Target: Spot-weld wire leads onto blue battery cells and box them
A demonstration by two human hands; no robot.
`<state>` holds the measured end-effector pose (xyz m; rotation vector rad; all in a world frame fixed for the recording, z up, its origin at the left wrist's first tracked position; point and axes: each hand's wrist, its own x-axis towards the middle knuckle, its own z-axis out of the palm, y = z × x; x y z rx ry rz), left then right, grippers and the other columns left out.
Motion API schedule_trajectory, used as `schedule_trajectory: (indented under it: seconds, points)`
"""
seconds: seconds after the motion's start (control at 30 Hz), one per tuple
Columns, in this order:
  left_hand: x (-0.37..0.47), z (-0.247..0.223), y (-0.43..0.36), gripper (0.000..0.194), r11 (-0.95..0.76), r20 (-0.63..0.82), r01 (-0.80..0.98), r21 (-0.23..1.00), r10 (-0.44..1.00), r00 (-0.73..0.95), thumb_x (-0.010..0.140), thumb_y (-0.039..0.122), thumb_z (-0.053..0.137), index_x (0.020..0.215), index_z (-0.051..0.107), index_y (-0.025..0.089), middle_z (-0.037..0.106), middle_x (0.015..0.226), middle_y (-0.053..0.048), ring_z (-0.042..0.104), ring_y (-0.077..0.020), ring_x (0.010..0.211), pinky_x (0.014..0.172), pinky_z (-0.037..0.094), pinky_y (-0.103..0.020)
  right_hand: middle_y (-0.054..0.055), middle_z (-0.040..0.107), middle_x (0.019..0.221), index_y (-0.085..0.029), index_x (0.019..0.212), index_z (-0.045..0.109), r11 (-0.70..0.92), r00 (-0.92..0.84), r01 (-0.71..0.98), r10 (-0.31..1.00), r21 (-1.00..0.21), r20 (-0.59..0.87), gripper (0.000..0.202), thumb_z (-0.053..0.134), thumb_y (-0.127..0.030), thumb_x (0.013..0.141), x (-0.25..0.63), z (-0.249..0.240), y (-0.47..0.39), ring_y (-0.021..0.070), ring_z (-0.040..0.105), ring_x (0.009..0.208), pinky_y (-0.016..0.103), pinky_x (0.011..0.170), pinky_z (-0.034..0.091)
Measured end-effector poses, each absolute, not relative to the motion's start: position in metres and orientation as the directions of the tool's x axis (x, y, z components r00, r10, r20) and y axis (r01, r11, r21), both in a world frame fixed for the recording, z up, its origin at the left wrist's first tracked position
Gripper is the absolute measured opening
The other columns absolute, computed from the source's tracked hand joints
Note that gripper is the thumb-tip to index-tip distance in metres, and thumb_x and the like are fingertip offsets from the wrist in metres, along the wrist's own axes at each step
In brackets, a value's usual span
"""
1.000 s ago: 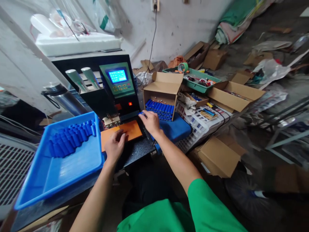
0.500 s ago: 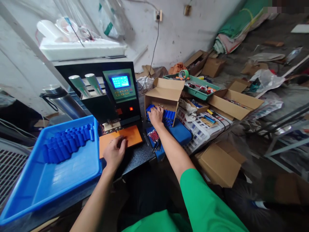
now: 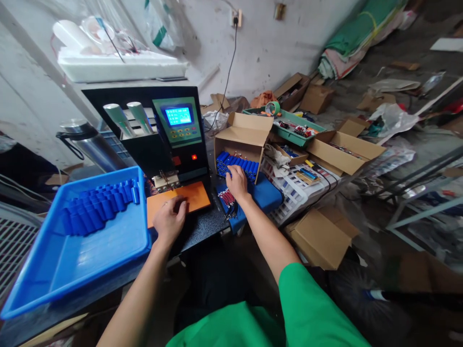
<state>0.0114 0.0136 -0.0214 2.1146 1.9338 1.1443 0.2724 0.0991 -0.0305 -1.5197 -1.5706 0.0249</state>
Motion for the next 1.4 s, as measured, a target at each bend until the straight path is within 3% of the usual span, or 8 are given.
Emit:
schedule_trajectory:
  seconds: [0.13,0.33,0.53,0.77,0.97,1.1,1.23,1.4]
  points:
    - [0.014,-0.020,0.014,0.029,-0.205,0.467,0.838,0.506,0.882,-0.066,0.094,0.040,0.055,0.110,0.073,0.024,0.076,0.104,-0.006,0.069,-0.0255,0.098,0.078,0.046,-0.034,0.009,0.075,0.088,-0.016,0.089,0.076,0.024,0.213,0.668,0.951,-0.744,0.222,0.020,0.057,-0.020,0.087,0.293,-0.040,0.087,0.0214,0.070,0.086,0.030,0.082,0.052]
    - [0.017,-0.017,0.014,0.030,-0.173,0.439,0.841,0.512,0.895,-0.083,0.093,0.040,0.056,0.111,0.073,0.024,0.076,0.103,-0.007,0.068,-0.0264,0.100,0.077,0.046,-0.034,-0.001,0.053,0.044,-0.018,0.054,0.062,-0.111,0.124,0.691,0.992,-0.715,-0.035,0.030,0.064,-0.028,0.082,0.309,-0.046,0.086,0.0148,0.055,0.052,0.025,0.059,0.040]
    - [0.015,-0.019,0.015,0.028,-0.196,0.447,0.830,0.523,0.891,-0.071,0.093,0.039,0.057,0.109,0.073,0.024,0.075,0.104,-0.007,0.068,-0.0252,0.101,0.081,0.047,-0.034,-0.002,0.049,0.045,-0.018,0.050,0.059,-0.119,0.151,0.748,0.988,-0.653,-0.007,0.031,0.063,-0.025,0.080,0.301,-0.050,0.089,0.0140,0.051,0.054,0.025,0.057,0.033]
    - [0.016,-0.017,0.014,0.028,-0.193,0.437,0.829,0.525,0.897,-0.068,0.093,0.039,0.056,0.110,0.073,0.024,0.075,0.106,-0.008,0.067,-0.0262,0.103,0.083,0.048,-0.035,0.003,0.071,0.071,-0.017,0.065,0.070,-0.048,0.168,0.670,0.982,-0.741,0.089,0.014,0.066,-0.021,0.079,0.294,-0.052,0.092,0.0158,0.064,0.073,0.023,0.067,0.043]
    - [0.017,-0.017,0.013,0.030,-0.186,0.438,0.841,0.508,0.897,-0.065,0.093,0.040,0.055,0.113,0.072,0.025,0.075,0.106,-0.008,0.066,-0.0271,0.102,0.081,0.047,-0.036,0.000,0.058,0.051,-0.018,0.051,0.061,-0.055,0.129,0.682,0.991,-0.729,0.046,0.025,0.066,-0.024,0.075,0.286,-0.052,0.099,0.0148,0.058,0.060,0.025,0.063,0.041]
    - [0.016,-0.018,0.013,0.029,-0.200,0.440,0.846,0.495,0.897,-0.046,0.095,0.040,0.054,0.112,0.072,0.025,0.075,0.107,-0.007,0.066,-0.0264,0.101,0.081,0.046,-0.035,-0.002,0.057,0.052,-0.017,0.055,0.062,-0.094,0.236,0.494,0.971,-0.864,0.028,0.019,0.065,-0.027,0.071,0.284,-0.053,0.098,0.0138,0.056,0.058,0.024,0.061,0.041]
    - [0.016,-0.018,0.013,0.030,-0.210,0.446,0.846,0.491,0.894,-0.037,0.095,0.039,0.053,0.113,0.072,0.024,0.075,0.109,-0.007,0.067,-0.0265,0.102,0.082,0.046,-0.035,-0.006,0.046,0.047,-0.018,0.061,0.058,-0.111,0.317,0.229,0.948,-0.967,-0.034,0.022,0.067,-0.035,0.071,0.286,-0.045,0.091,0.0104,0.044,0.049,0.023,0.051,0.036]
    - [0.017,-0.017,0.013,0.029,-0.206,0.446,0.843,0.496,0.894,-0.044,0.094,0.038,0.055,0.113,0.072,0.023,0.076,0.108,-0.007,0.067,-0.0267,0.102,0.082,0.046,-0.035,-0.009,0.042,0.050,-0.019,0.071,0.055,0.064,0.395,-0.064,0.918,-0.996,0.034,0.028,0.070,-0.042,0.075,0.289,-0.012,0.086,0.0072,0.038,0.046,0.019,0.044,0.028]
